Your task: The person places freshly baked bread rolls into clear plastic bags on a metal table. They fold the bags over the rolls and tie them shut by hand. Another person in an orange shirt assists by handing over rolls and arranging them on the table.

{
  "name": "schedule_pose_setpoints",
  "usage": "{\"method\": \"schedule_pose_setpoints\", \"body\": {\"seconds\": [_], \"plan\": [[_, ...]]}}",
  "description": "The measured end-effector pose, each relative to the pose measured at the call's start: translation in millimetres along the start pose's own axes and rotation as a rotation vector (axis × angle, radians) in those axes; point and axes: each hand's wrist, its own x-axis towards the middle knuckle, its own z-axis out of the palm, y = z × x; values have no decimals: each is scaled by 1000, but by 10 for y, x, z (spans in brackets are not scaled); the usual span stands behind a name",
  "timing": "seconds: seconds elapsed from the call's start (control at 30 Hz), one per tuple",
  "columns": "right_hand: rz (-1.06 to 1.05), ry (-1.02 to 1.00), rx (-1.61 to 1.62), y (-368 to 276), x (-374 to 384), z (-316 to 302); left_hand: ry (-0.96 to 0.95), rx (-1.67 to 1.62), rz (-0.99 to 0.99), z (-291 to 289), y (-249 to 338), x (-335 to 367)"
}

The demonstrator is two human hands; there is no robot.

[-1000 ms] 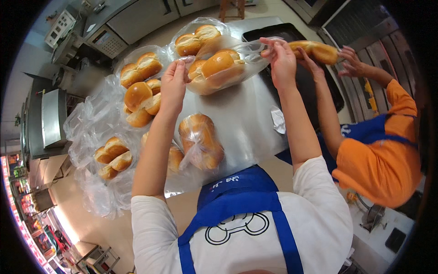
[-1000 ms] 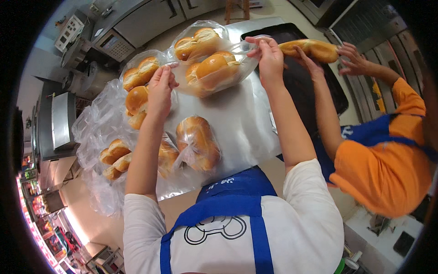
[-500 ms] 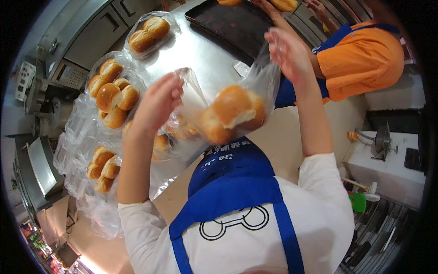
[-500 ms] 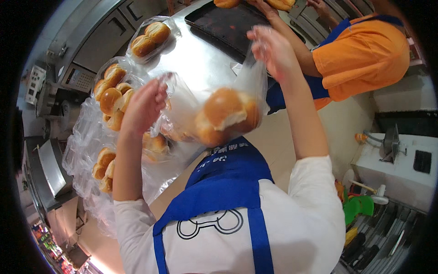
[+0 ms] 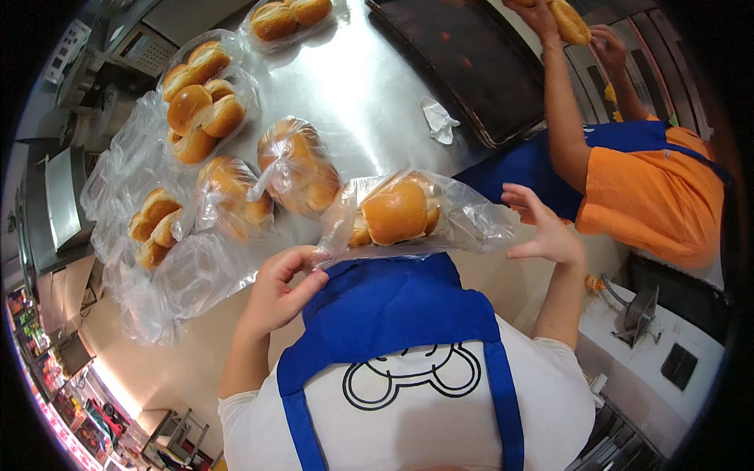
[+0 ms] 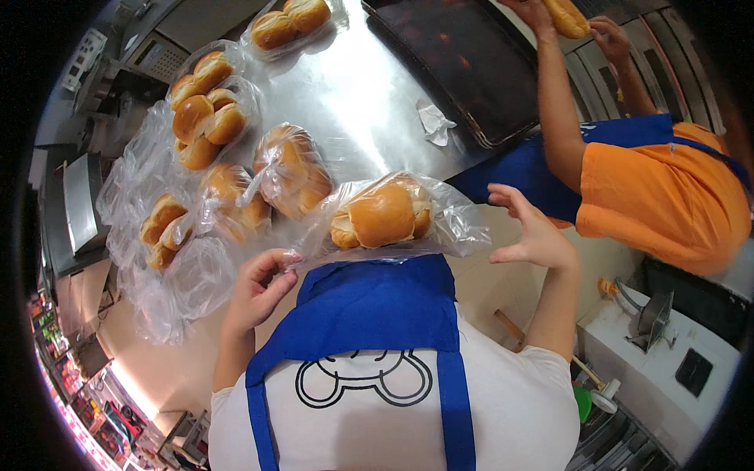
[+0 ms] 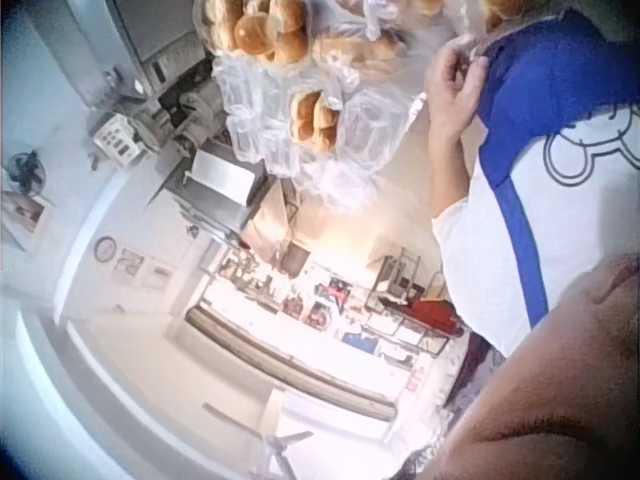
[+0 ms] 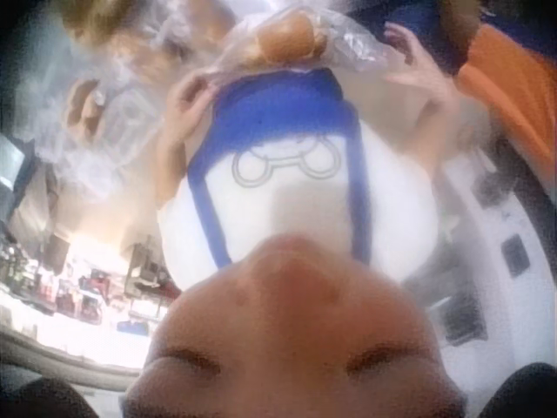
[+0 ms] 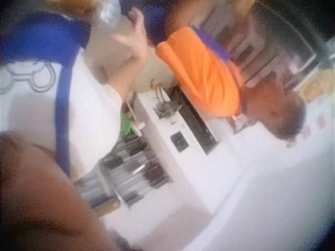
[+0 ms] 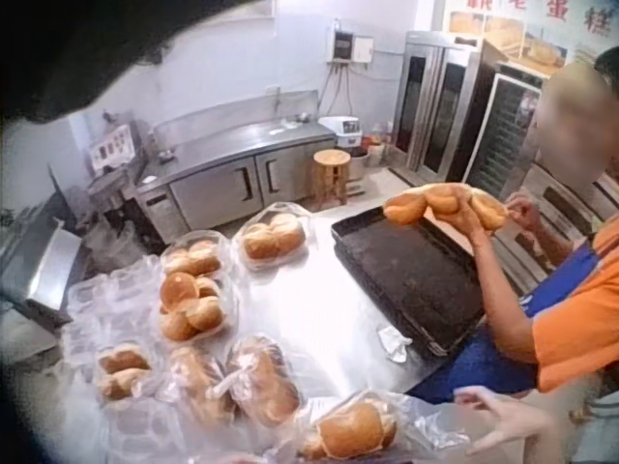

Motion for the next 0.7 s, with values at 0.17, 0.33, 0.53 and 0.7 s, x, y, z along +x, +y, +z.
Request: {"method": "schedule_pose_setpoints", "body": {"seconds": [0.17, 0.33, 0.53, 0.7], "plan": [[-155, 132, -313, 181, 563, 517, 35, 243, 96, 23, 45, 18], [-440, 319, -4, 619, 923, 1117, 196, 845, 731, 161, -215, 15], [-319, 345, 437, 665, 911, 1284, 269, 746, 437, 411, -595, 900], [-322, 428, 405, 565, 879, 1293, -26, 630, 507, 542, -770, 1155]]}}
